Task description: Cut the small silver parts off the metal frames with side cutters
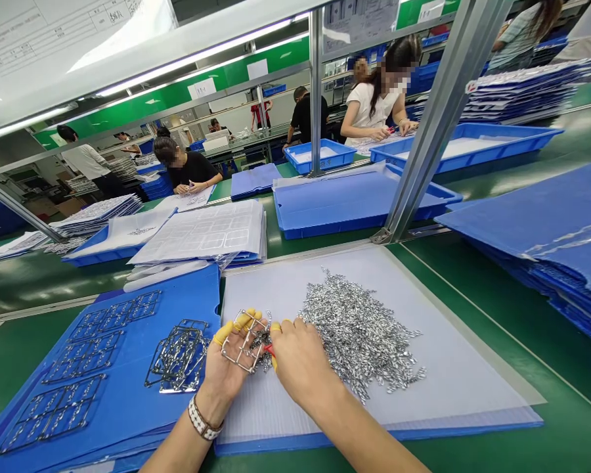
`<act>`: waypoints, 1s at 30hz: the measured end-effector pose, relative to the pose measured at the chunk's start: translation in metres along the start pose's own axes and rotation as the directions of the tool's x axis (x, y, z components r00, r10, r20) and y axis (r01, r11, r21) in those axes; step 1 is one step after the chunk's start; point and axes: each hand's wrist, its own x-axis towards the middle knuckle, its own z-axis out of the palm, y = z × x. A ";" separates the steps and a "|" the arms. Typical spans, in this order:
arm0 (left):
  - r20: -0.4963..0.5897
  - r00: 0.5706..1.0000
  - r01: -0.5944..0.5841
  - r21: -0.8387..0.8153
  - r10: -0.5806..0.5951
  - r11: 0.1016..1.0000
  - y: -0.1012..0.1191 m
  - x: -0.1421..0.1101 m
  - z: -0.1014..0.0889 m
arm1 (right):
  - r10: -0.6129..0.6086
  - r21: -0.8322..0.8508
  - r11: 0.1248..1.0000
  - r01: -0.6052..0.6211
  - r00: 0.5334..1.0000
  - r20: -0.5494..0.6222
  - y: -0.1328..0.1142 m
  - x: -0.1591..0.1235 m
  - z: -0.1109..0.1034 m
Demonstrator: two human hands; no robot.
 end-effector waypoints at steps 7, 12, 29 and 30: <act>-0.009 1.000 -0.005 -0.008 0.005 1.000 0.005 -0.001 0.000 | 0.003 -0.002 1.000 -0.003 1.000 -0.026 -0.001 -0.009 -0.004; -0.007 0.999 -0.047 -0.032 0.046 0.998 0.004 0.000 -0.001 | -0.034 0.050 0.998 0.036 0.999 -0.042 -0.011 -0.016 0.000; -0.084 0.992 -0.086 0.077 0.092 0.993 -0.001 0.003 -0.003 | -0.016 0.040 0.999 0.018 0.998 -0.054 -0.001 -0.023 0.008; -0.095 0.991 -0.080 0.094 0.089 0.992 -0.004 0.003 -0.001 | -0.021 0.055 0.998 0.026 0.995 -0.096 0.006 -0.026 0.011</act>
